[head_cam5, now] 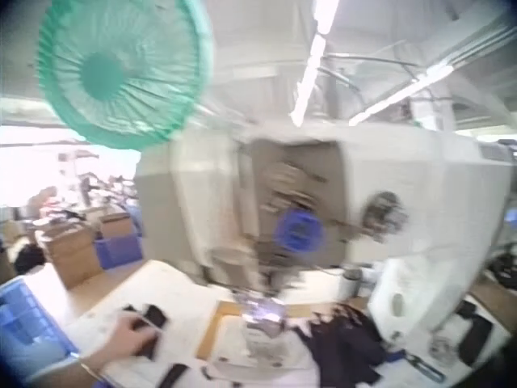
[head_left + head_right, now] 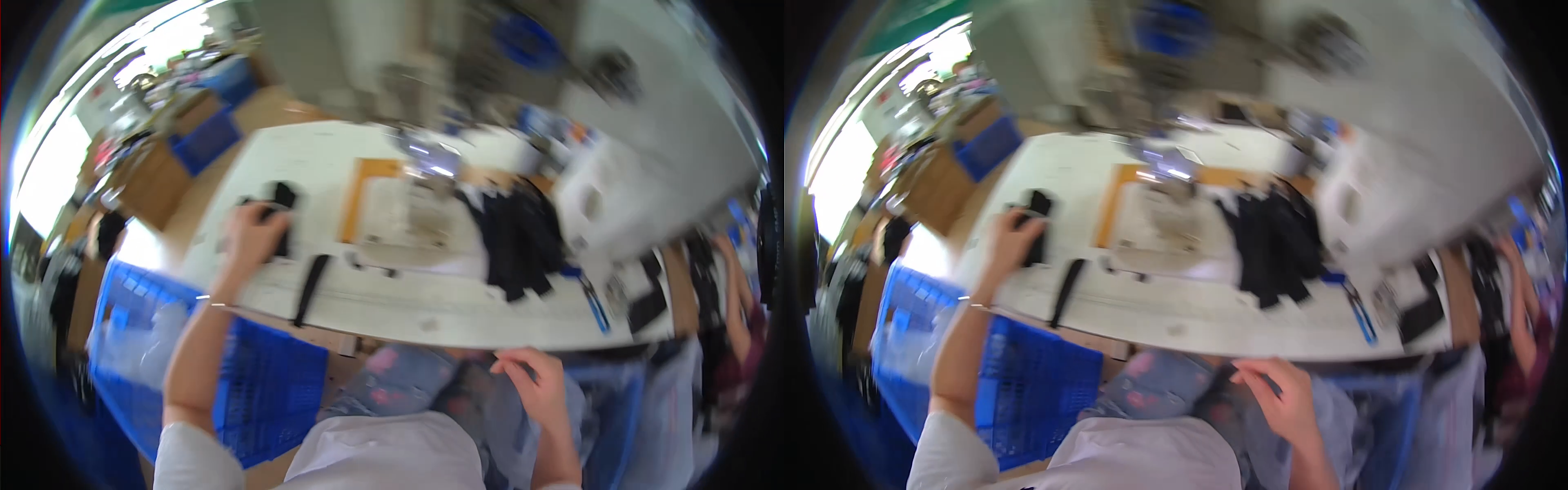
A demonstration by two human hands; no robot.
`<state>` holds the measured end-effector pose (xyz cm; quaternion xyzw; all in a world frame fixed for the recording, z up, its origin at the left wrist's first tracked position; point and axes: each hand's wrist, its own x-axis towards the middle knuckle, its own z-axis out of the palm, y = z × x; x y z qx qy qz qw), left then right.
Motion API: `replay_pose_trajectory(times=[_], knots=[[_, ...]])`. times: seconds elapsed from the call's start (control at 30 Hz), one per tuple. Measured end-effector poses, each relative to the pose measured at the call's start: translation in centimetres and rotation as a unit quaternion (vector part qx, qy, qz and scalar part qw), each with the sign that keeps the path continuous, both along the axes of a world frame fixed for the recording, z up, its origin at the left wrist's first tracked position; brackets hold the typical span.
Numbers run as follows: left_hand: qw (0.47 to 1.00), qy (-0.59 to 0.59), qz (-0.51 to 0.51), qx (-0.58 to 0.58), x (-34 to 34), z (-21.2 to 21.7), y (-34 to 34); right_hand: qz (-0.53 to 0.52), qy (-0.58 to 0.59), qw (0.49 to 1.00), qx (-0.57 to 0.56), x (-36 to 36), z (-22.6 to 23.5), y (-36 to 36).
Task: Counting and inspecting black fabric pieces at a sewing workstation in a shoe factory.
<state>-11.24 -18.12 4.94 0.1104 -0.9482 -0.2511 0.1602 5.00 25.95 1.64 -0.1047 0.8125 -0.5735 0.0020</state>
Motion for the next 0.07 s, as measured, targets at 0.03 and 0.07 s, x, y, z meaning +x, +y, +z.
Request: replay_pose_trajectory(times=[0.03, 0.07], knots=[[0.991, 0.05, 0.006, -0.127, -0.3, -0.5, -2.4, -0.026, 0.071, 0.995, 0.071, 0.5, 1.0, 0.9], [0.975, 0.08, 0.017, -0.206, -0.9, -2.1, -6.8, -0.021, 0.061, 0.996, 0.065, 0.9, 1.4, 2.6]])
